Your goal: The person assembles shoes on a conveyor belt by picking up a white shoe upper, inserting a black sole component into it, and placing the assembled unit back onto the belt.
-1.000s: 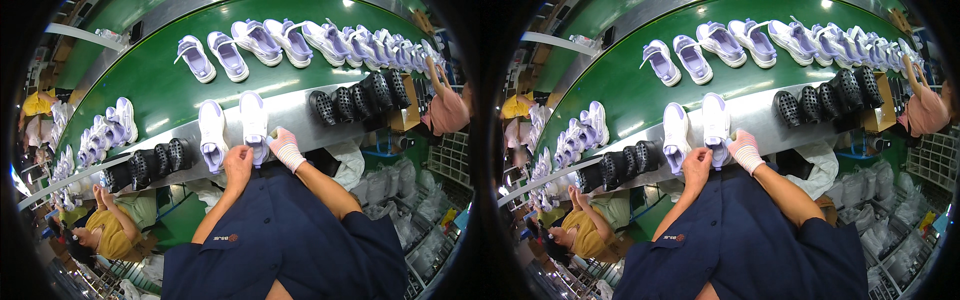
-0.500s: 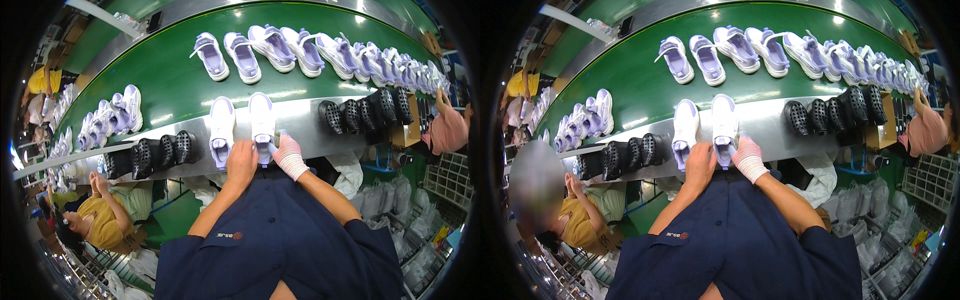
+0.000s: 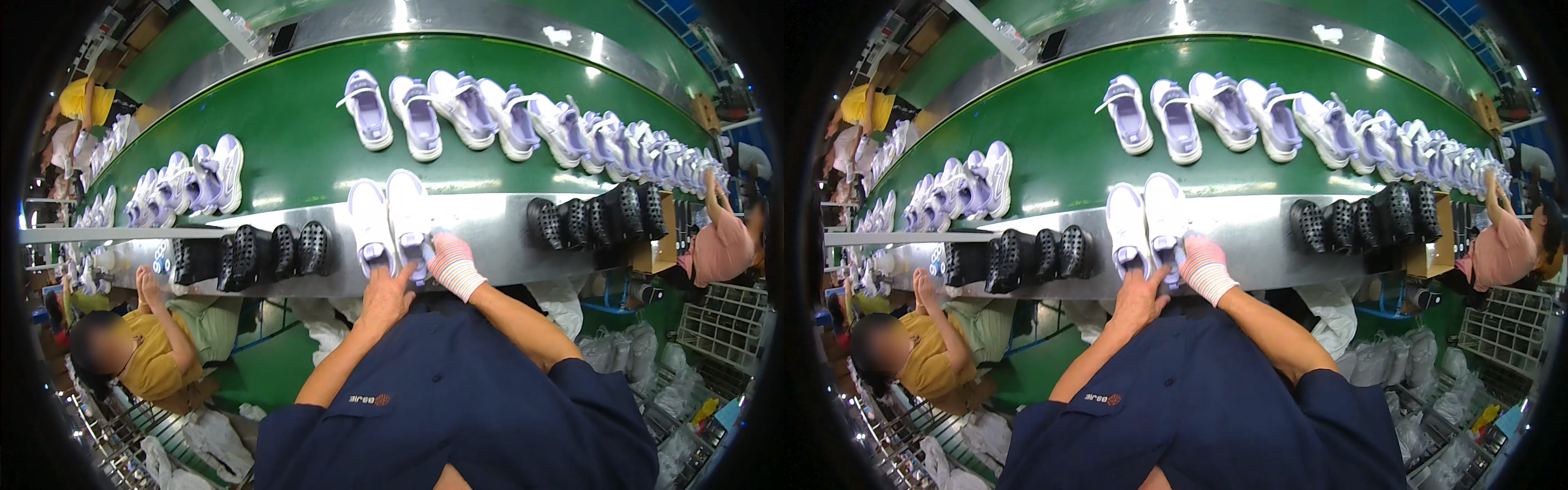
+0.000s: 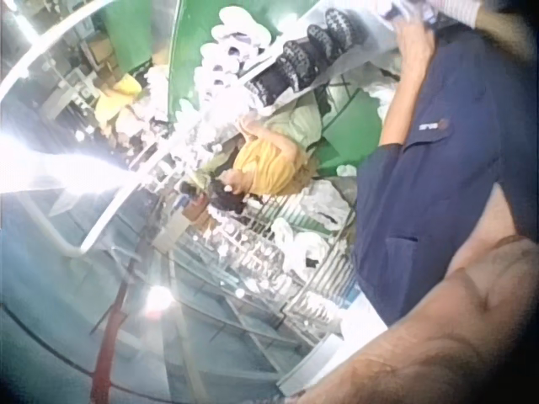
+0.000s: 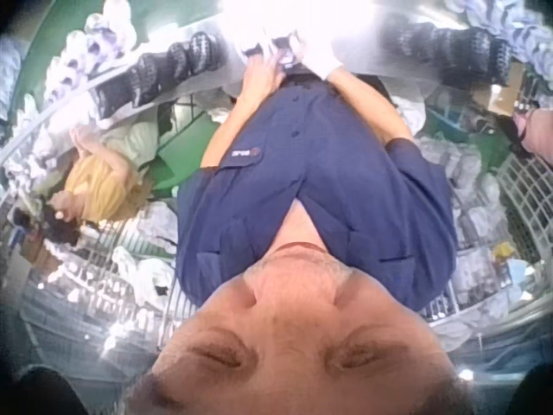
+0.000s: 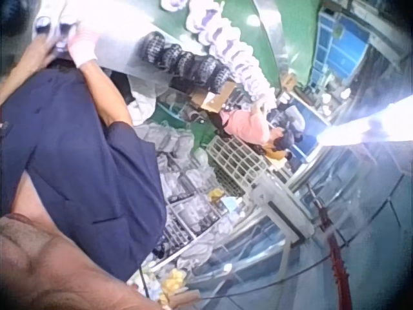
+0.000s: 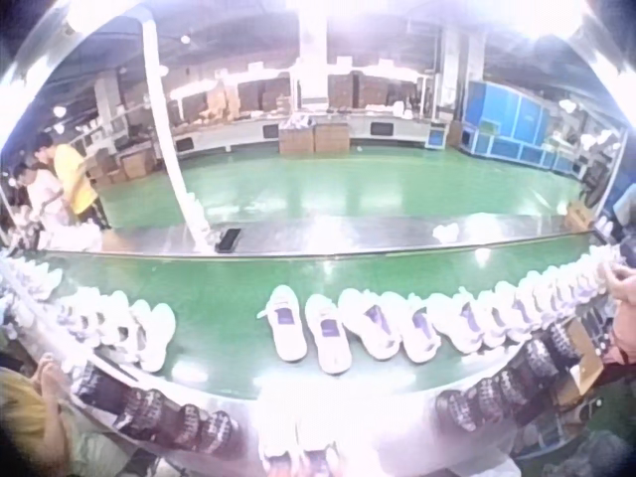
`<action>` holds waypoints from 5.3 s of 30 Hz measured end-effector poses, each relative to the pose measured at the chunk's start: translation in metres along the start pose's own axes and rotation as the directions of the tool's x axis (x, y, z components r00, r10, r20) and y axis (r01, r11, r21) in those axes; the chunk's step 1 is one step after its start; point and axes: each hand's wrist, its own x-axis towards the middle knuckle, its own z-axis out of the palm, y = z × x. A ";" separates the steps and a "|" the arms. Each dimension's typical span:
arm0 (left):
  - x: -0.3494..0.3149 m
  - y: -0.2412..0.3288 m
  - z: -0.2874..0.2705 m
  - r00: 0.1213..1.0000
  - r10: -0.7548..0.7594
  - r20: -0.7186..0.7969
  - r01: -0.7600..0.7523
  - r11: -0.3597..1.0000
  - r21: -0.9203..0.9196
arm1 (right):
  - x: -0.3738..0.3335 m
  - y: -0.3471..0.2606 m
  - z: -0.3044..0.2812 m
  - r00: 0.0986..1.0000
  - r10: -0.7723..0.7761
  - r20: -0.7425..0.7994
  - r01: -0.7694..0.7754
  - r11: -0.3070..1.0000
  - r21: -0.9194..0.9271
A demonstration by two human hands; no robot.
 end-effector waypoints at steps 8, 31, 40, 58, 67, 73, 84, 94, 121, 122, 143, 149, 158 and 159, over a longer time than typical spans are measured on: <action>0.023 0.018 -0.051 0.976 -0.044 -0.212 0.044 0.999 -0.005 | 0.047 0.089 -0.090 0.869 -0.025 -0.494 -0.097 0.971 -0.219; 0.204 -0.082 -0.135 0.982 0.019 -0.186 0.057 0.918 0.393 | 0.179 0.158 -0.184 0.981 -0.138 -0.139 -0.002 0.704 -0.710; 0.312 0.004 -0.100 0.975 -0.200 0.096 0.178 0.964 0.195 | 0.217 0.117 -0.176 0.980 -0.088 -0.179 -0.040 0.793 -0.608; 0.129 0.063 -0.005 0.982 0.191 -0.005 -0.184 0.951 0.248 | -0.019 0.110 -0.102 0.917 -0.038 -0.398 0.044 0.999 0.005; 0.069 0.073 -0.016 0.986 0.158 -0.047 -0.146 0.971 0.191 | -0.127 0.264 -0.222 0.267 0.164 -0.950 -0.611 0.791 -0.035; 0.084 0.082 -0.039 0.948 0.275 -0.161 -0.285 0.957 -0.044 | -0.116 0.336 -0.245 0.536 0.340 -0.773 -0.760 0.592 -0.267; 0.128 0.180 -0.056 0.926 0.374 -0.051 -0.242 0.486 -0.840 | -0.167 0.140 -0.245 0.907 0.206 -0.368 0.047 0.818 0.573; 0.129 0.173 -0.047 0.968 0.231 0.098 0.152 -0.229 -0.961 | -0.144 0.077 -0.178 0.991 0.117 0.069 -0.110 0.386 0.916; 0.201 0.101 0.032 0.898 0.435 -0.069 -0.435 0.852 -0.292 | -0.014 0.085 -0.107 0.980 0.180 -0.081 -0.197 0.925 -0.325; 0.200 0.101 0.042 0.898 0.434 -0.079 -0.437 0.851 -0.291 | -0.003 0.090 -0.092 0.966 0.252 -0.056 -0.256 0.913 -0.317; 0.115 0.112 0.065 0.991 -0.012 -0.136 -0.061 0.848 -0.526 | 0.020 0.159 -0.059 0.950 0.232 -0.211 -0.272 0.944 -0.186; 0.028 0.042 0.041 0.846 -0.475 -0.243 0.445 0.879 -0.172 | 0.019 0.162 -0.047 0.972 0.157 -0.175 -0.197 0.949 -0.245; 0.054 0.034 0.060 0.917 -0.252 -0.309 0.077 0.873 -0.482 | -0.021 0.134 -0.092 0.968 0.248 0.036 -0.210 0.884 -0.418; 0.032 0.020 0.041 0.844 -0.262 -0.468 0.088 0.928 -0.362 | -0.035 0.132 -0.102 0.975 0.222 -0.005 -0.209 0.908 -0.364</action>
